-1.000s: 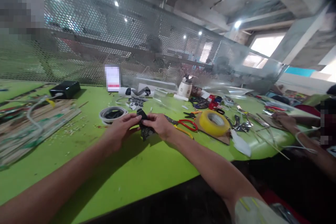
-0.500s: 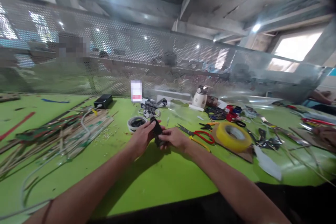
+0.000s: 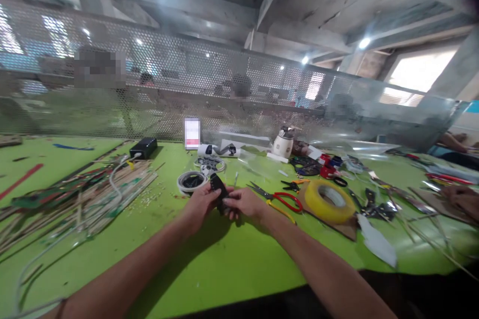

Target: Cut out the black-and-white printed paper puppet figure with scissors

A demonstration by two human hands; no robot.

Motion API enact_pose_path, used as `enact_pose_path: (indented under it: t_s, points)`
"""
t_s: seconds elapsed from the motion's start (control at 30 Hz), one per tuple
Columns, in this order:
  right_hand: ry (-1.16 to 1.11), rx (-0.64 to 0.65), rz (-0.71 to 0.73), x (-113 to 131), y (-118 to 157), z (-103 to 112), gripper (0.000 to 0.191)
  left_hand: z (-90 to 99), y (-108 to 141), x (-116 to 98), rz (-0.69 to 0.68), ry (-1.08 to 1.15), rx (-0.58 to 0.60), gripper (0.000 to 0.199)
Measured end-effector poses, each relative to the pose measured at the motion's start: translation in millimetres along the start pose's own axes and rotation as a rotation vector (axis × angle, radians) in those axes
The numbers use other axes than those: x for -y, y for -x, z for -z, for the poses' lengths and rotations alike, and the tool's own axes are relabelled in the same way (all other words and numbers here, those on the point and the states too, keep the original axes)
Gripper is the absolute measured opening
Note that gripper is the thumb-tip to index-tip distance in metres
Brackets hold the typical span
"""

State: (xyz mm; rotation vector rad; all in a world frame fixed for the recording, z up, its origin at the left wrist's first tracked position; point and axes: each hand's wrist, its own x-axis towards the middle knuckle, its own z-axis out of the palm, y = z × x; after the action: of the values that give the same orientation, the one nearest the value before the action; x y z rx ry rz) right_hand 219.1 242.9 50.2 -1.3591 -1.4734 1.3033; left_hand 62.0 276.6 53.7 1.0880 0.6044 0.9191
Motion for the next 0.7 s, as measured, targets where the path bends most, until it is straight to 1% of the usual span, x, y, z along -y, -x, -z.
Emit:
enact_pose_path:
  t_s: [0.07,0.2,0.3,0.4,0.47,0.5,0.57,0.63,0.7]
  points:
    - [0.067,-0.027,0.019,0,0,9,0.02,0.5,-1,-3,-0.012,-0.023,-0.064,0.018]
    - [0.193,-0.148,0.041,2,-1,22,0.023,4.1,-5,-6,-0.006,-0.063,-0.152,0.02]
    - [0.263,-0.208,0.033,8,-1,20,0.019,5.8,-9,-5,0.004,-0.088,-0.194,0.017]
    - [0.366,-0.22,0.045,19,1,13,0.017,4.2,-11,-4,0.011,-0.115,-0.212,0.016]
    - [0.463,-0.219,0.064,27,5,16,0.016,1.9,-11,-5,0.008,-0.136,-0.214,0.017]
    - [0.52,-0.225,0.075,30,9,21,0.016,0.8,-10,-6,0.004,-0.146,-0.215,0.017]
    - [0.651,-0.258,0.091,33,22,40,0.017,-0.8,-9,-8,-0.01,-0.161,-0.221,0.016]
    - [0.796,-0.329,0.085,30,40,66,0.021,-1.0,-8,-10,-0.027,-0.166,-0.237,0.016]
    - [0.931,-0.404,0.048,20,61,92,0.025,-0.2,-8,-12,-0.039,-0.165,-0.259,0.017]
